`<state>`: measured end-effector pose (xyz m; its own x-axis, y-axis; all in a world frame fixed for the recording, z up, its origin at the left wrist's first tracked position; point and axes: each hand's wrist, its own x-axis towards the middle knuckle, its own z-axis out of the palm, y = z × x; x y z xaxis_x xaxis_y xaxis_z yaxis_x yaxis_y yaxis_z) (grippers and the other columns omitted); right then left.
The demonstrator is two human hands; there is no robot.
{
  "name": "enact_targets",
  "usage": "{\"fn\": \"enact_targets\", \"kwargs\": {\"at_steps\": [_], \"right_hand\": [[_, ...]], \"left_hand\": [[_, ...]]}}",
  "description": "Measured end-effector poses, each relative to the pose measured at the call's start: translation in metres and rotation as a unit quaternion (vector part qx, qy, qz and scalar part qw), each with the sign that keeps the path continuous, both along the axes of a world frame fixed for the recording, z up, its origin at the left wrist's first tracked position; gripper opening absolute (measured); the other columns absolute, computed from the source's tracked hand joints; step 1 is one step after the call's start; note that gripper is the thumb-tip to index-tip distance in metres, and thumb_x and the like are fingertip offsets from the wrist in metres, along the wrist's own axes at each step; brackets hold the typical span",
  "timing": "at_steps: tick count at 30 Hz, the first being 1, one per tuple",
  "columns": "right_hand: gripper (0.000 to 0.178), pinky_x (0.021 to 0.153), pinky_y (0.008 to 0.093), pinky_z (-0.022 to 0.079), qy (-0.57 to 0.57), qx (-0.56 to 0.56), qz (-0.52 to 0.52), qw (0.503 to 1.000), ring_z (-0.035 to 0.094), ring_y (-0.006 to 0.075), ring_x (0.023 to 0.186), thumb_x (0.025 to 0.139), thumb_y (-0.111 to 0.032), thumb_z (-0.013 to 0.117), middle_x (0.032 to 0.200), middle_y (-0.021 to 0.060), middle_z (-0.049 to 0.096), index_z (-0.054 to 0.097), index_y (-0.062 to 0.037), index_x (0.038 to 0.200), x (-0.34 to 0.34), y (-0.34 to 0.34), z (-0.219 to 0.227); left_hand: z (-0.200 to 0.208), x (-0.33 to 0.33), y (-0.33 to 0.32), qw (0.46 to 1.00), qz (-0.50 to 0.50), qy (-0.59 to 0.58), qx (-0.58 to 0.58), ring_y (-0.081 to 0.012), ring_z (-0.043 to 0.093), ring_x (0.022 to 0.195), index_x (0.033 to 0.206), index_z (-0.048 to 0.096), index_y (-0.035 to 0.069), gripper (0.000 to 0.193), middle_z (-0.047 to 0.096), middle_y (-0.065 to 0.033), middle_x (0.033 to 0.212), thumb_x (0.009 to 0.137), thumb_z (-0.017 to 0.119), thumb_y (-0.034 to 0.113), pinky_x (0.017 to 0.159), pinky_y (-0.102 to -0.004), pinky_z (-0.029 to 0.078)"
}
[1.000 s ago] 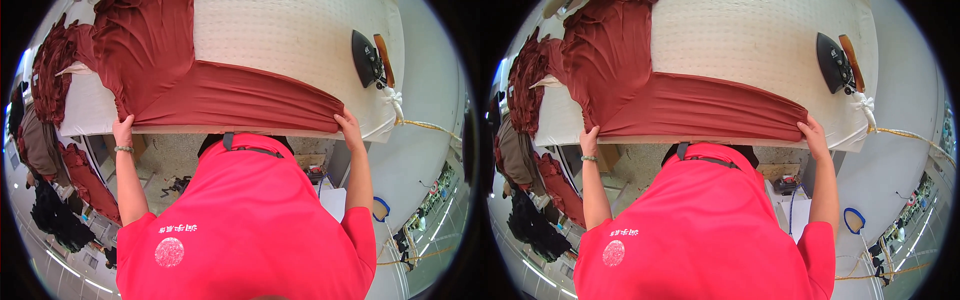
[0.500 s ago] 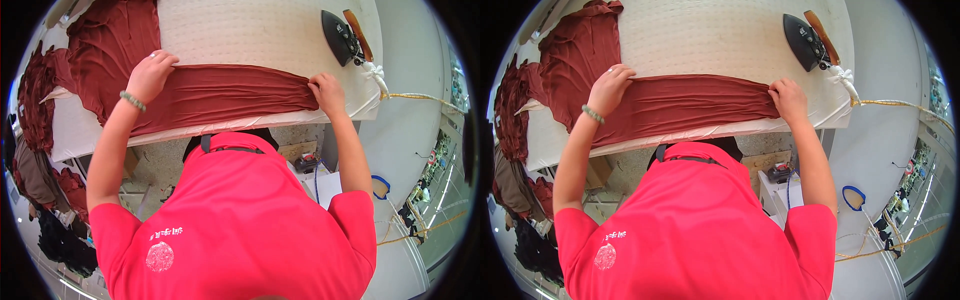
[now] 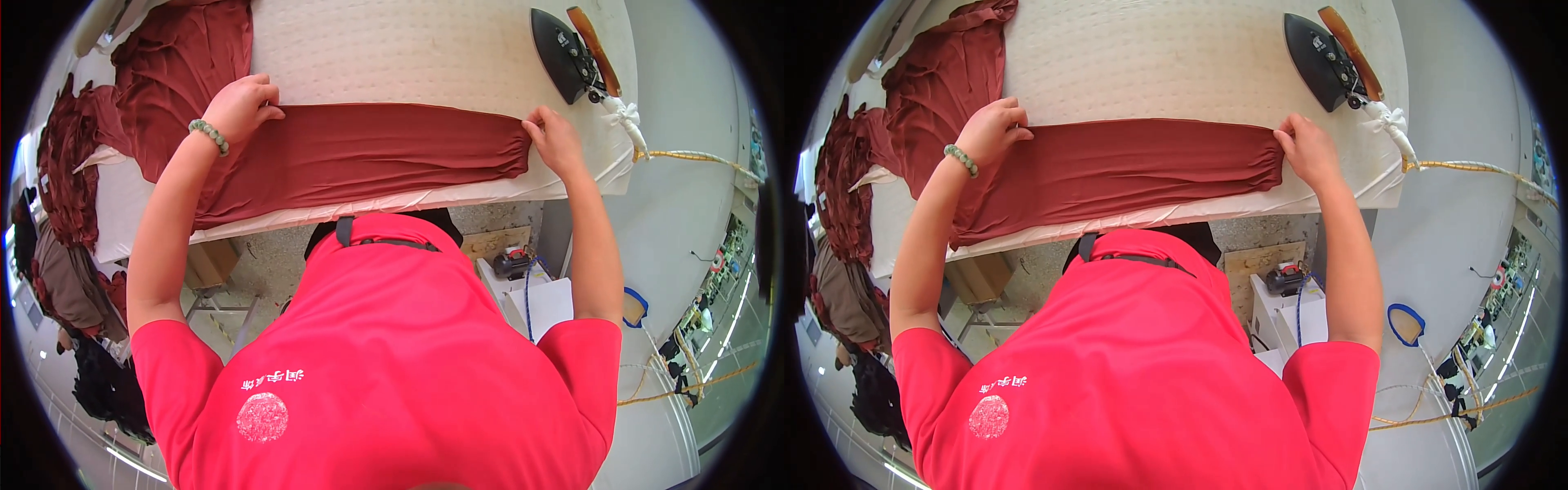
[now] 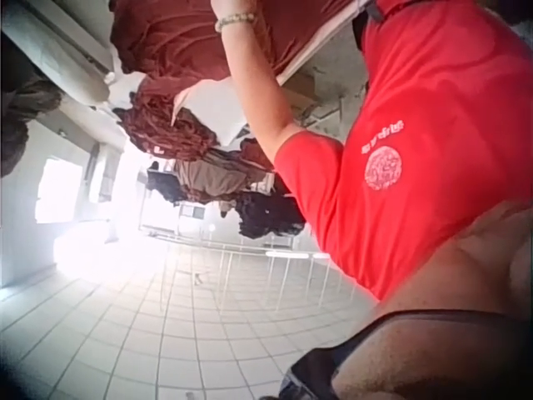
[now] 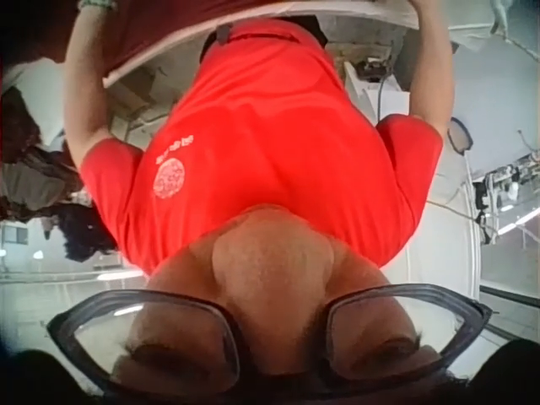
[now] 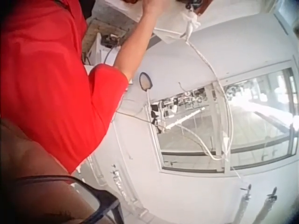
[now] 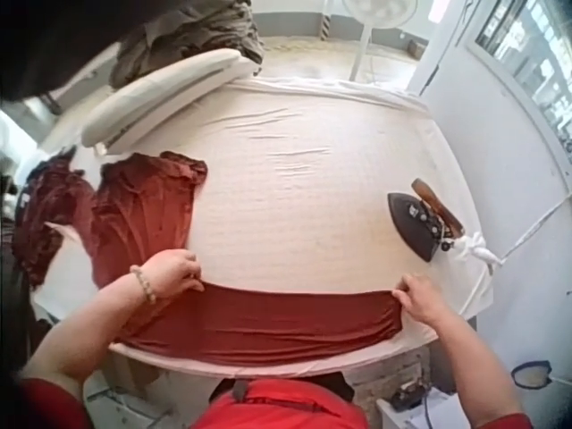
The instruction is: Ironing a maroon shirt on a professional work table.
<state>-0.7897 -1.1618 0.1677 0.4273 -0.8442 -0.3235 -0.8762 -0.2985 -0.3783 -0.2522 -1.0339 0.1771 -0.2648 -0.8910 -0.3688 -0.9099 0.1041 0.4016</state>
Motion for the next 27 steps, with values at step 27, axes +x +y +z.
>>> {"fn": "enact_targets", "kwargs": {"at_steps": [27], "right_hand": [[0.014, 0.076, 0.0394, 0.056, 0.006, 0.014, -0.059, 0.998, 0.072, 0.0274, 0.08, 0.091, -0.016, 0.072, 0.088, 0.0105, 0.073, 0.068, -0.0051, 0.098, 0.013, -0.009, -0.012]], "left_hand": [[-0.01, -0.17, 0.077, 0.968, 0.02, 0.223, -0.115, -0.0338, 0.056, 0.13, 0.103, 0.068, 0.005, 0.031, 0.06, -0.016, 0.137, 0.079, 0.083, 0.017, 0.11, -0.0517, 0.046]]}}
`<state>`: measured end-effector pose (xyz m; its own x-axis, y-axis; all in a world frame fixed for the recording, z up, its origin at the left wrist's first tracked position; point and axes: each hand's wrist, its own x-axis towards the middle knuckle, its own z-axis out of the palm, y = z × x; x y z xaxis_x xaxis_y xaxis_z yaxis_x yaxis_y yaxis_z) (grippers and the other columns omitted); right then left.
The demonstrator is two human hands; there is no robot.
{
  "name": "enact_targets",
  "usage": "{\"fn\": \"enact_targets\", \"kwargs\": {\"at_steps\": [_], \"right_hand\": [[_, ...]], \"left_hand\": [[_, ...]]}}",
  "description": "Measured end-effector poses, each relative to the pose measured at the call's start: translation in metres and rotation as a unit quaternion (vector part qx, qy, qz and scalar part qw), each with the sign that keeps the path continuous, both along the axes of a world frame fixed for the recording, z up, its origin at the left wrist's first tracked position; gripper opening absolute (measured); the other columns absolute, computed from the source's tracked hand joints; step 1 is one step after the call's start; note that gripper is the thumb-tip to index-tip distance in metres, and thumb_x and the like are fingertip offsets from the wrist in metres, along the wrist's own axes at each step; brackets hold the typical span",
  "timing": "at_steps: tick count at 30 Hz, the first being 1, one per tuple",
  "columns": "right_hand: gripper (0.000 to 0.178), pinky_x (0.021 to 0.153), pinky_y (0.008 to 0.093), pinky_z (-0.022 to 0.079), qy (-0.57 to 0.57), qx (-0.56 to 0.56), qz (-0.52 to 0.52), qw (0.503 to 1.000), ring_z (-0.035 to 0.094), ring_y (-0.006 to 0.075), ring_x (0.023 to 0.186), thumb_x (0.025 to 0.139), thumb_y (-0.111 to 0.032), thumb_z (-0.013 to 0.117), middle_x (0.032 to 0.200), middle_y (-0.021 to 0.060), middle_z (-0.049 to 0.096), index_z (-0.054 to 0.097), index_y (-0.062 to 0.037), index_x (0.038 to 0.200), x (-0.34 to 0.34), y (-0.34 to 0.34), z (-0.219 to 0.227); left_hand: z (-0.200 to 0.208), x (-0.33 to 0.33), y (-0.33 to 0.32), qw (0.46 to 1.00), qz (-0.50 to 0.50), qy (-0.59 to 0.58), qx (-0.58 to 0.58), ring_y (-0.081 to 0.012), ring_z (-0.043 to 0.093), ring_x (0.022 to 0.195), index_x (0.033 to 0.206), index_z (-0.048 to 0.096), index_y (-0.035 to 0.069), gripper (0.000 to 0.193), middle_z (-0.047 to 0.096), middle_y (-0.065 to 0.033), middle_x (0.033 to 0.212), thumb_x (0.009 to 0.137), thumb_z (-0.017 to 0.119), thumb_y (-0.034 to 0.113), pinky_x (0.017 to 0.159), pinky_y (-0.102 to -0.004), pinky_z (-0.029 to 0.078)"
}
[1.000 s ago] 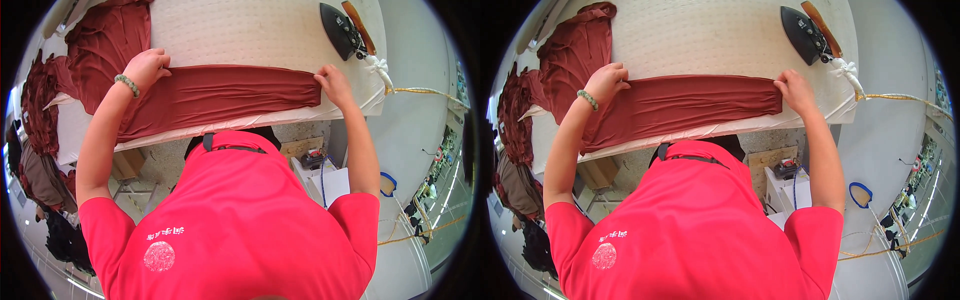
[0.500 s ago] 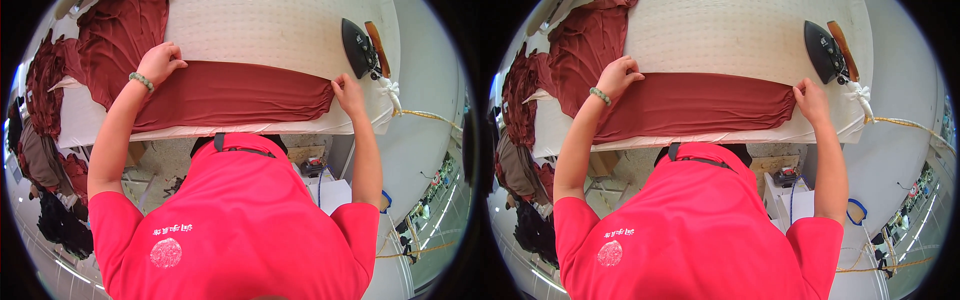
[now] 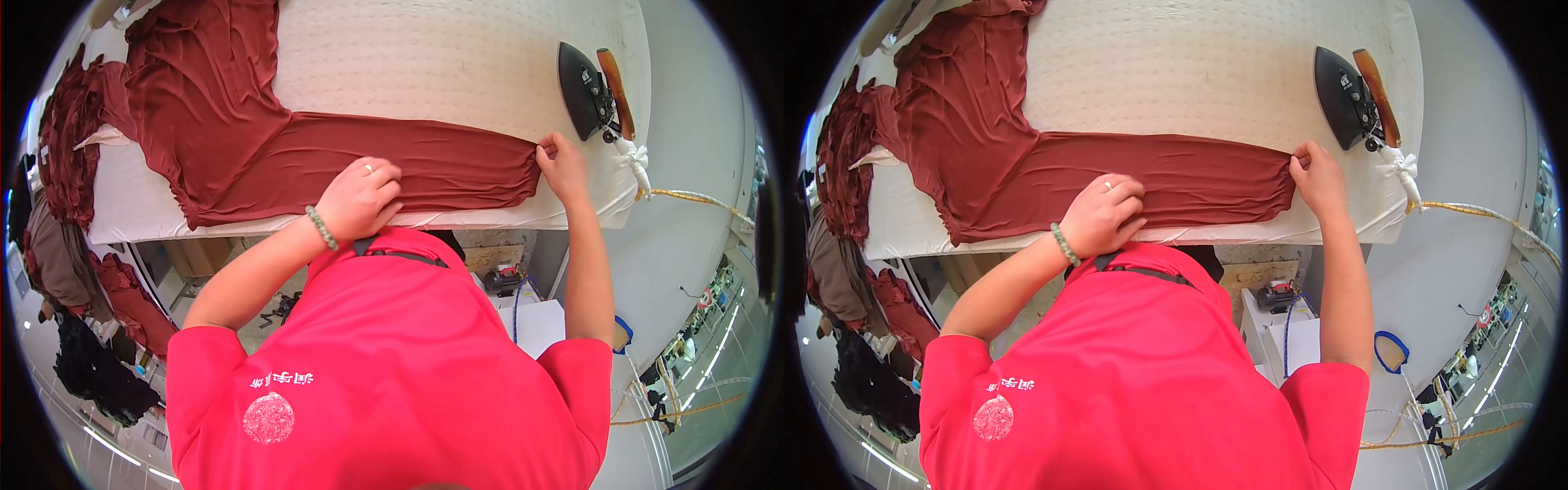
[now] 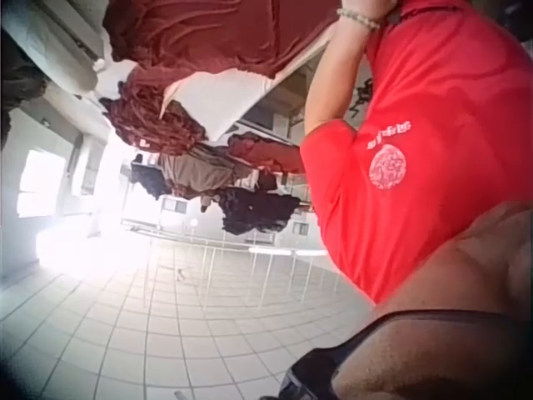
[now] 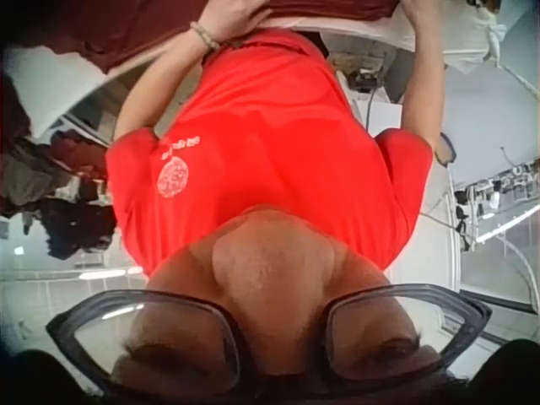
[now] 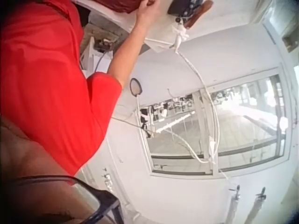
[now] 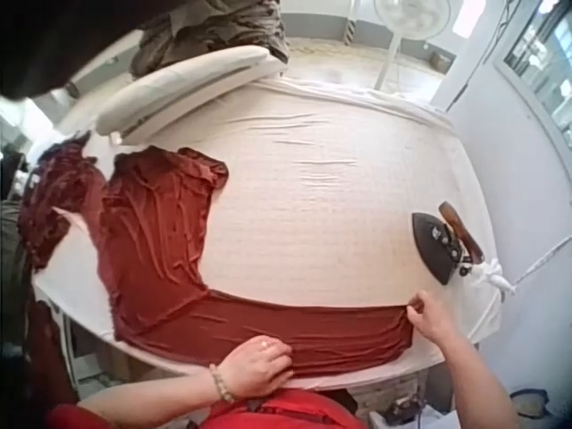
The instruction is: Ironing a maroon shirt on a professional work table.
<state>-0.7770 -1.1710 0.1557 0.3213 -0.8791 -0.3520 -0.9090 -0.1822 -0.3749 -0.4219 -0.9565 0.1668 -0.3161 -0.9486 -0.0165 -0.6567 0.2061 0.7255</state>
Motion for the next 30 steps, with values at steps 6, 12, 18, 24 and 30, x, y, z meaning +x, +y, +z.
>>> {"fn": "enact_targets", "kwargs": {"at_steps": [6, 12, 18, 24, 30], "right_hand": [[0.014, 0.075, 0.04, 0.056, 0.002, -0.009, 0.0, 1.0, 0.071, 0.0286, 0.08, 0.089, -0.017, 0.072, 0.087, 0.0115, 0.072, 0.068, -0.0048, 0.096, 0.003, 0.001, 0.0], [0.017, 0.075, 0.0429, 0.056, 0.024, -0.017, -0.009, 1.0, 0.073, 0.0318, 0.081, 0.086, -0.019, 0.072, 0.084, 0.0143, 0.074, 0.067, -0.0036, 0.092, 0.003, -0.001, 0.0], [0.02, 0.076, 0.0419, 0.057, 0.006, 0.029, 0.026, 0.999, 0.073, 0.0319, 0.08, 0.086, -0.02, 0.071, 0.083, 0.0146, 0.074, 0.068, -0.0029, 0.096, -0.001, -0.012, 0.003], [0.021, 0.077, 0.0405, 0.056, -0.047, 0.099, 0.069, 0.992, 0.073, 0.0309, 0.083, 0.089, -0.02, 0.071, 0.088, 0.0146, 0.075, 0.072, -0.0025, 0.1, -0.01, -0.024, 0.01], [0.022, 0.075, 0.0417, 0.056, -0.103, 0.078, 0.128, 0.983, 0.073, 0.0332, 0.082, 0.095, -0.023, 0.071, 0.087, 0.0174, 0.075, 0.073, -0.0014, 0.097, -0.025, -0.028, 0.011]], "left_hand": [[-0.006, -0.01, -0.011, 0.993, 0.074, -0.068, -0.063, -0.0293, 0.06, 0.121, 0.113, 0.066, 0.007, 0.031, 0.063, -0.011, 0.124, 0.086, 0.076, 0.018, 0.105, -0.0445, 0.045], [-0.019, -0.039, -0.026, 0.985, 0.097, -0.072, -0.12, -0.0306, 0.059, 0.121, 0.115, 0.066, 0.006, 0.033, 0.063, -0.0122, 0.125, 0.086, 0.076, 0.018, 0.105, -0.0453, 0.045], [-0.02, -0.082, -0.034, 0.987, 0.128, -0.088, -0.041, -0.03, 0.06, 0.122, 0.117, 0.067, 0.005, 0.033, 0.063, -0.0125, 0.126, 0.088, 0.075, 0.018, 0.107, -0.0457, 0.045], [-0.022, -0.13, -0.045, 0.963, 0.199, -0.135, -0.124, -0.0305, 0.059, 0.124, 0.118, 0.066, 0.005, 0.033, 0.064, -0.0131, 0.132, 0.089, 0.074, 0.017, 0.107, -0.0471, 0.046], [-0.026, -0.143, -0.053, 0.952, 0.202, -0.138, -0.183, -0.0308, 0.066, 0.115, 0.11, 0.069, 0.006, 0.022, 0.07, -0.0125, 0.122, 0.09, 0.072, 0.015, 0.1, -0.0455, 0.052]]}}
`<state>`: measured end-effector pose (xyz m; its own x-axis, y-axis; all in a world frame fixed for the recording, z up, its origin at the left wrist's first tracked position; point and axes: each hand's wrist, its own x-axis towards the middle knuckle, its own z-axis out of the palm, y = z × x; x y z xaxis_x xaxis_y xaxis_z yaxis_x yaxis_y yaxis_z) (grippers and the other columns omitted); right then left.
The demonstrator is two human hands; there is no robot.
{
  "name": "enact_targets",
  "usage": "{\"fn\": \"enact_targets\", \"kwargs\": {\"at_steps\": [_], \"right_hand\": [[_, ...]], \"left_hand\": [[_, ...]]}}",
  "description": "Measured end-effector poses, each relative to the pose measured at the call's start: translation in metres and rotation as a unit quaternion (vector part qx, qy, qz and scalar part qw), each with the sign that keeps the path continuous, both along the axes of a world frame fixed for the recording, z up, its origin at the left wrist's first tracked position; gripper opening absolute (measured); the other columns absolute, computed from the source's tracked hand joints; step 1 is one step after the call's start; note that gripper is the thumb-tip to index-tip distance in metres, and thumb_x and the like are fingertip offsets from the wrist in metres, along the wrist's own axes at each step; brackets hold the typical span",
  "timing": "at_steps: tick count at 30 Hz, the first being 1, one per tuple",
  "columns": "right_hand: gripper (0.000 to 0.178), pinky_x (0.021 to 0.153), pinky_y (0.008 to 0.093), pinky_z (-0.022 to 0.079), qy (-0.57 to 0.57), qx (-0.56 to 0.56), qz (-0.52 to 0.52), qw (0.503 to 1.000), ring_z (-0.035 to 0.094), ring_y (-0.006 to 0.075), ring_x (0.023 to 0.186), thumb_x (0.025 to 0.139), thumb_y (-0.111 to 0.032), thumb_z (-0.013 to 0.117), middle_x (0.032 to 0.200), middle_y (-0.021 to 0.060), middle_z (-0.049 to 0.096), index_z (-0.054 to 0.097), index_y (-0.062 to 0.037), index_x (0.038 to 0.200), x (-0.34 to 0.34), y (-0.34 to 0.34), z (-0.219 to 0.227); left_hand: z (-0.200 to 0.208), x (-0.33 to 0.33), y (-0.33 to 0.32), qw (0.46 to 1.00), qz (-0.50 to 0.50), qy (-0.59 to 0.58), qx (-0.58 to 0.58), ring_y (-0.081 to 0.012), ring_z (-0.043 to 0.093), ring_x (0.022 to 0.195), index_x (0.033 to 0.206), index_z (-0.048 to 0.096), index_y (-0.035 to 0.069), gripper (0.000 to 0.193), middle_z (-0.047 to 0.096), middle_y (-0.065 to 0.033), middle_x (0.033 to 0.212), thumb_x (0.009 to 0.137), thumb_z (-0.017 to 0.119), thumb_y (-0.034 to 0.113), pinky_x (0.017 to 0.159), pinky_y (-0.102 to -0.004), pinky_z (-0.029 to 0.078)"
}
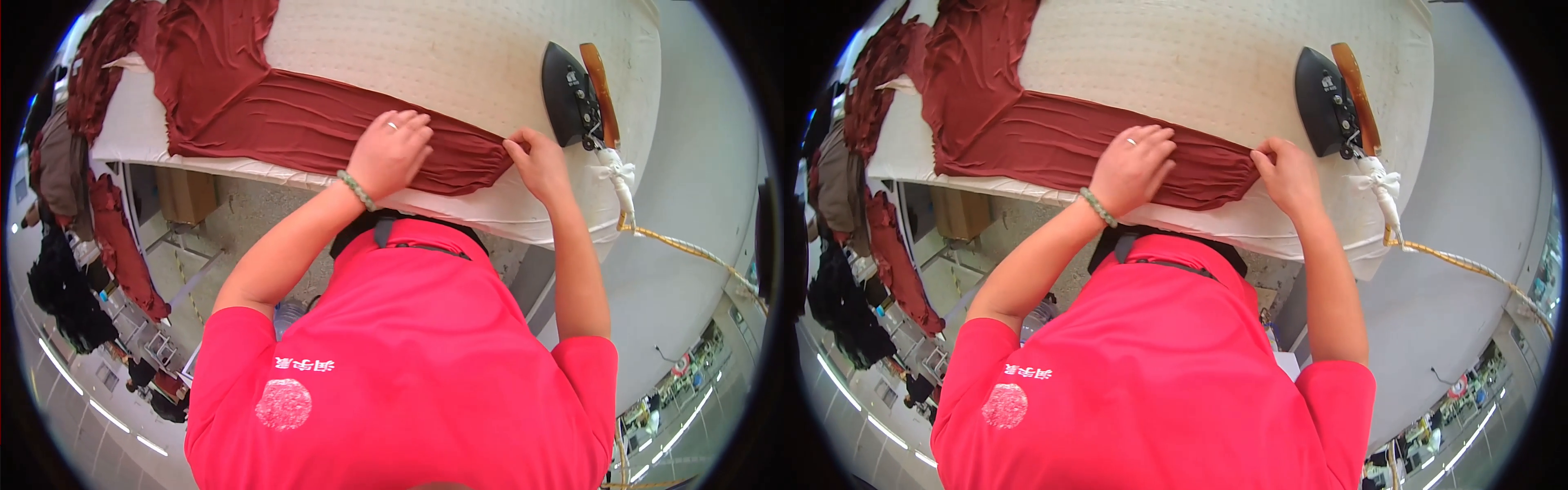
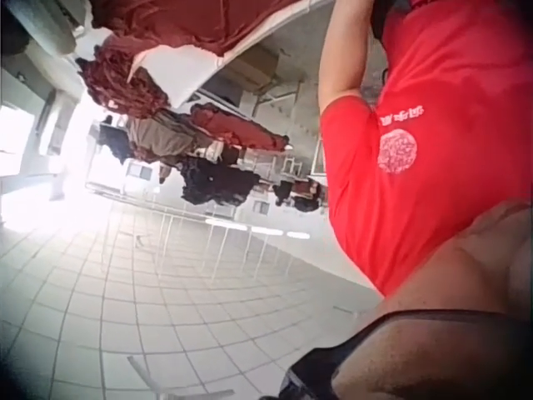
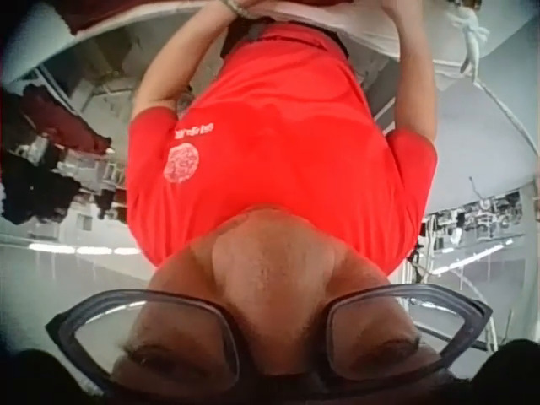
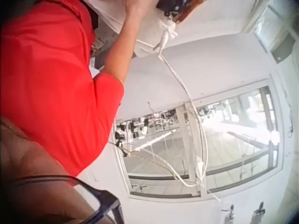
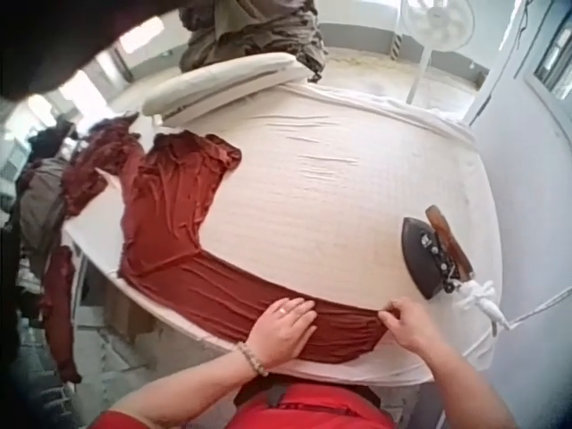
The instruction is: Ironing a maroon shirt on a professional work table.
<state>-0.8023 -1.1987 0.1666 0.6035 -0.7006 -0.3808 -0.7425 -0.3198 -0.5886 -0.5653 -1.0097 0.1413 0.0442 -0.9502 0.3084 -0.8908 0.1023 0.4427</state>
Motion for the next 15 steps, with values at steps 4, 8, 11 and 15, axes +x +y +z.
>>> {"fn": "enact_targets", "kwargs": {"at_steps": [4, 8, 11, 15], "right_hand": [[0.022, 0.075, 0.0425, 0.056, -0.023, 0.017, -0.013, 1.0, 0.073, 0.0346, 0.081, 0.097, -0.024, 0.07, 0.087, 0.0186, 0.075, 0.072, -0.0015, 0.098, 0.001, 0.004, -0.01], [0.02, 0.075, 0.0421, 0.056, -0.058, 0.01, -0.035, 0.998, 0.074, 0.0331, 0.081, 0.097, -0.021, 0.07, 0.088, 0.0174, 0.076, 0.07, -0.0012, 0.099, 0.006, 0.01, -0.021], [0.019, 0.075, 0.0405, 0.056, -0.048, 0.015, -0.049, 0.998, 0.074, 0.0303, 0.081, 0.097, -0.02, 0.071, 0.088, 0.0157, 0.076, 0.071, -0.0013, 0.099, 0.008, 0.012, -0.024], [0.021, 0.075, 0.0359, 0.055, -0.071, 0.054, -0.073, 0.993, 0.072, 0.0233, 0.079, 0.097, -0.022, 0.073, 0.086, 0.0129, 0.076, 0.073, -0.0014, 0.101, 0.008, 0.014, -0.023]], "left_hand": [[0.002, 0.099, 0.005, 0.987, 0.145, -0.067, 0.025, -0.0322, 0.071, 0.083, 0.11, 0.071, 0.009, 0.021, 0.073, -0.0111, 0.099, 0.093, 0.061, 0.003, 0.07, -0.0406, 0.059], [0.014, 0.216, 0.01, 0.958, 0.14, -0.139, 0.21, -0.0349, 0.07, 0.098, 0.111, 0.067, 0.013, 0.019, 0.067, -0.0096, 0.116, 0.097, 0.056, 0.006, 0.084, -0.046, 0.059], [0.028, 0.262, 0.004, 0.921, 0.079, -0.167, 0.344, -0.0364, 0.067, 0.099, 0.11, 0.065, 0.012, 0.011, 0.065, -0.011, 0.108, 0.101, 0.064, 0.017, 0.085, -0.0464, 0.055], [0.035, 0.278, -0.007, 0.906, 0.036, -0.117, 0.404, -0.036, 0.065, 0.1, 0.105, 0.066, 0.007, 0.017, 0.064, -0.0133, 0.104, 0.096, 0.072, 0.021, 0.088, -0.0462, 0.052]]}}
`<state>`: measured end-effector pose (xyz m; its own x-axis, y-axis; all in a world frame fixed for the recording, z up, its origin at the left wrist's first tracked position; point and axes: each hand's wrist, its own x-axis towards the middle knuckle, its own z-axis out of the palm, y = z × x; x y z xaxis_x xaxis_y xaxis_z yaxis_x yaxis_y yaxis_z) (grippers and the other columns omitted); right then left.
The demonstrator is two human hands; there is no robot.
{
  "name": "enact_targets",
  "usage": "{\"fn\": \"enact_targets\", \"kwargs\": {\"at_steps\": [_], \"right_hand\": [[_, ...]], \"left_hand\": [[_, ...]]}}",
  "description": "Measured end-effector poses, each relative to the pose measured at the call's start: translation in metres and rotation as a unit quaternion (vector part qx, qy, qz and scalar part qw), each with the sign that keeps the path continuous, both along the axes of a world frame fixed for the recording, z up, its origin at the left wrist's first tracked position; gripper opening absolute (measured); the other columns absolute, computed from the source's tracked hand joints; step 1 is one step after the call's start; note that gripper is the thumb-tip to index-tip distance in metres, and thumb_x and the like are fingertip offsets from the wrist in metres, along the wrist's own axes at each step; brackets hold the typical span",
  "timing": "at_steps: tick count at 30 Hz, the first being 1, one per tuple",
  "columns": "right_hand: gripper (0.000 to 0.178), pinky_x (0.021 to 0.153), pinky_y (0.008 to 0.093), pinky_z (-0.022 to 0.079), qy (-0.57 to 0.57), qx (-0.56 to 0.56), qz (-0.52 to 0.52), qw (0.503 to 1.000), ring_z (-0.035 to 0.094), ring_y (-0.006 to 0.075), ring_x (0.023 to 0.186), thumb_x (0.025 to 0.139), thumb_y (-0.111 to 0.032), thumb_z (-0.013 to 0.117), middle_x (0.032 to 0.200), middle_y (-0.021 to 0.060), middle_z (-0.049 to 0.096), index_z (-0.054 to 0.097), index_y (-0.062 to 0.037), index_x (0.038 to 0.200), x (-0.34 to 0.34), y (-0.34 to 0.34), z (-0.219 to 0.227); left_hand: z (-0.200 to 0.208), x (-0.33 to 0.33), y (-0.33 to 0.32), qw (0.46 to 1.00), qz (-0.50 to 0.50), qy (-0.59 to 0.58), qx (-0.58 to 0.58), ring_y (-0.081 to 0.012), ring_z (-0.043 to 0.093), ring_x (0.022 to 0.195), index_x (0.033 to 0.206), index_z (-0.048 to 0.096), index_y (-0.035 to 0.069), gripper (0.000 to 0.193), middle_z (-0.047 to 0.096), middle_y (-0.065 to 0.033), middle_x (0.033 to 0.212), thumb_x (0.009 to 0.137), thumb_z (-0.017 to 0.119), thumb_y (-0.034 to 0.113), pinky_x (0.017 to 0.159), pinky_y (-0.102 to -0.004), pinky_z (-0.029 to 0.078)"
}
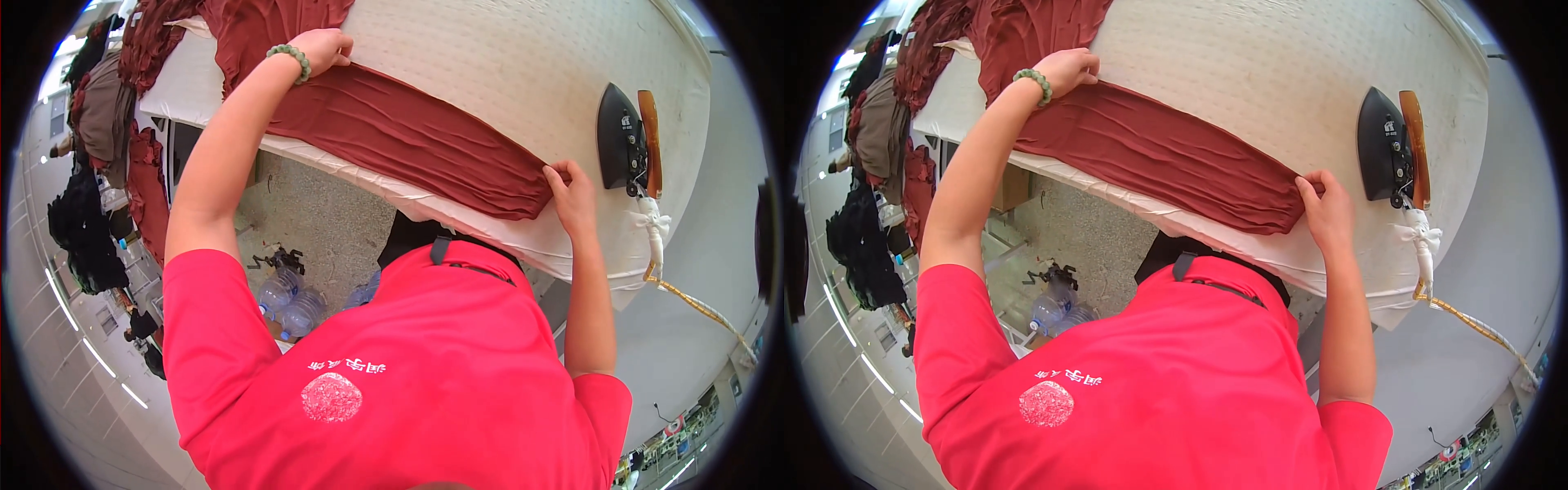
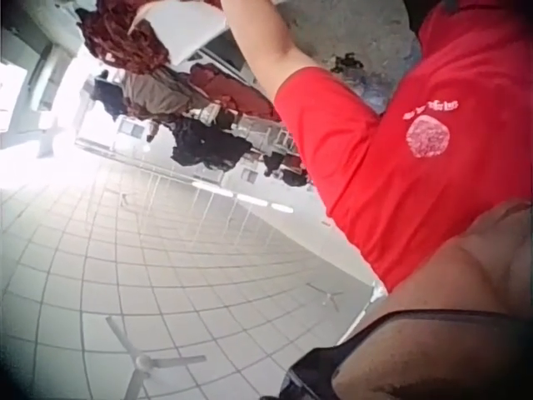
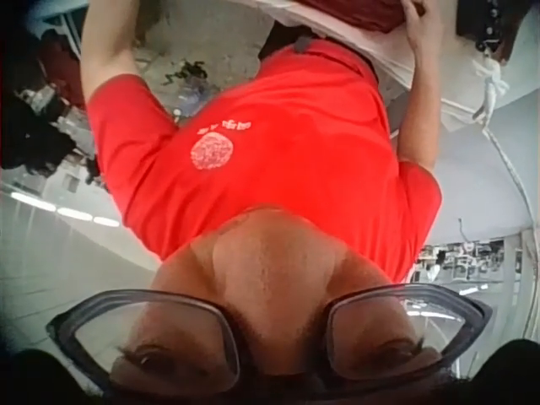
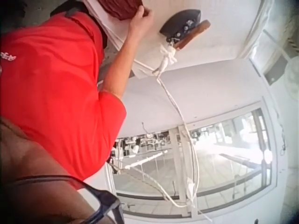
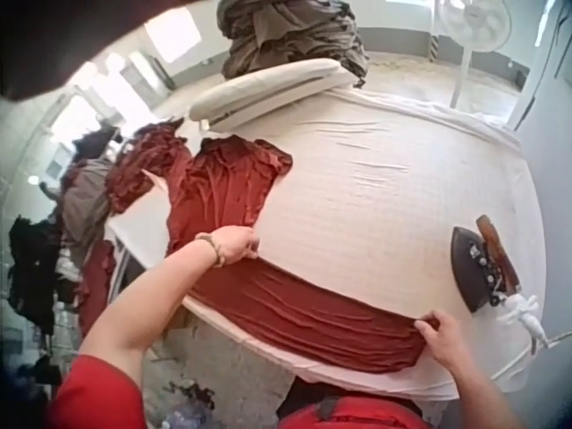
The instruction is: Ironing a maroon shirt on a professional work table.
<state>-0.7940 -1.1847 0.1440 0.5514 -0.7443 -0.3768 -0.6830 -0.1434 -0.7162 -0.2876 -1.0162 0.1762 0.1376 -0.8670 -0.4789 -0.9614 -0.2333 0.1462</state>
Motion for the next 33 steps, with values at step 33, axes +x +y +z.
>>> {"fn": "enact_targets", "kwargs": {"at_steps": [33], "right_hand": [[0.024, 0.071, 0.0331, 0.055, 0.091, -0.01, -0.049, 0.995, 0.071, 0.019, 0.074, 0.095, -0.022, 0.073, 0.081, 0.0107, 0.075, 0.074, 0.0009, 0.099, 0.007, -0.008, -0.002]], "left_hand": [[-0.038, -0.221, 0.015, 0.925, -0.02, 0.169, -0.341, -0.0299, 0.062, 0.119, 0.108, 0.067, 0.006, 0.024, 0.064, -0.0119, 0.12, 0.087, 0.075, 0.015, 0.11, -0.0464, 0.046]]}}
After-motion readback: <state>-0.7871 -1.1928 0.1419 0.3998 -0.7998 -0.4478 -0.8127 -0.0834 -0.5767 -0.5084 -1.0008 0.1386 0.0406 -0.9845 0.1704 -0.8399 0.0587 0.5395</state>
